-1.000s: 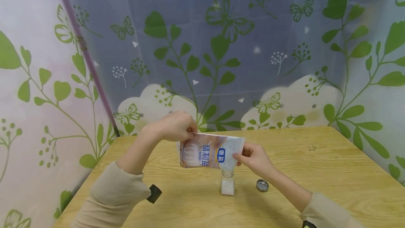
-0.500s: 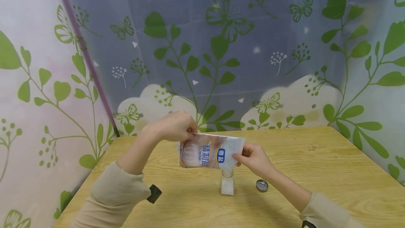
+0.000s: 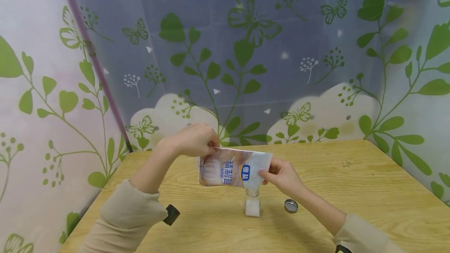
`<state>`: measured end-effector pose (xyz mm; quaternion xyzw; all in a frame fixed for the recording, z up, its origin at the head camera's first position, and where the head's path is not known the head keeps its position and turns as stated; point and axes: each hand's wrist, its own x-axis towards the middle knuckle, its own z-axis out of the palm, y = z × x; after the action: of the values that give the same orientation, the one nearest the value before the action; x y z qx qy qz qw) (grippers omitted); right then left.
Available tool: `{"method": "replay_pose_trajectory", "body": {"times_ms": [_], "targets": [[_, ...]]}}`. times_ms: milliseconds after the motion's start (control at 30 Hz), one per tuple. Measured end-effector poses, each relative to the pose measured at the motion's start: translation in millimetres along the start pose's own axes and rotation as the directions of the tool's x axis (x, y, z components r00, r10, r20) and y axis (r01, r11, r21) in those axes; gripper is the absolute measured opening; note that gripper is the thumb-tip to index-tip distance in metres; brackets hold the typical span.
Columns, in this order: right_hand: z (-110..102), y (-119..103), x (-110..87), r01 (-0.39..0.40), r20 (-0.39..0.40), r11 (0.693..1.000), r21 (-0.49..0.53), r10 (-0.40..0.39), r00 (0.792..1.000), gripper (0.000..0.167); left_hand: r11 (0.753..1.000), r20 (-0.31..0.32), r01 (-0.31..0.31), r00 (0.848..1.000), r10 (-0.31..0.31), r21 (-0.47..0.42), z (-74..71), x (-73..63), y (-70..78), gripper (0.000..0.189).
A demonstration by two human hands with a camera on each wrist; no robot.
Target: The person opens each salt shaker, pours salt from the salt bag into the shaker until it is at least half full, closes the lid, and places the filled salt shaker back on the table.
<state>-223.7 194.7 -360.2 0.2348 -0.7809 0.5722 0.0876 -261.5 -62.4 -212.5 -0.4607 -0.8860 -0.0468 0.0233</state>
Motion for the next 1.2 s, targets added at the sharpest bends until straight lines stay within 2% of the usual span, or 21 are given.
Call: {"method": "replay_pose_trajectory", "body": {"times_ms": [233, 567, 800, 1200], "targets": [[-0.3, -0.4, -0.3, -0.003, 0.001, 1.000, 0.004, 0.003, 1.000, 0.021, 1.000, 0.000, -0.006, 1.000, 0.006, 0.005, -0.9, 0.4, 1.1, 0.029], [-0.5, -0.1, 0.2, 0.009, 0.004, 1.000, 0.005, -0.009, 1.000, 0.020, 1.000, -0.015, -0.025, 1.000, 0.025, -0.003, -0.9, -0.9, 1.0, 0.025], [-0.6, 0.2, -0.1, 0.007, 0.002, 1.000, -0.003, -0.007, 1.000, 0.020, 1.000, 0.006, 0.004, 1.000, -0.004, 0.006, -0.2, -0.1, 1.2, 0.021], [-0.1, 0.9, 0.1, -0.002, 0.001, 1.000, 0.009, 0.002, 1.000, 0.020, 1.000, 0.003, -0.008, 1.000, 0.007, 0.006, -1.2, -0.5, 2.1, 0.019]]}}
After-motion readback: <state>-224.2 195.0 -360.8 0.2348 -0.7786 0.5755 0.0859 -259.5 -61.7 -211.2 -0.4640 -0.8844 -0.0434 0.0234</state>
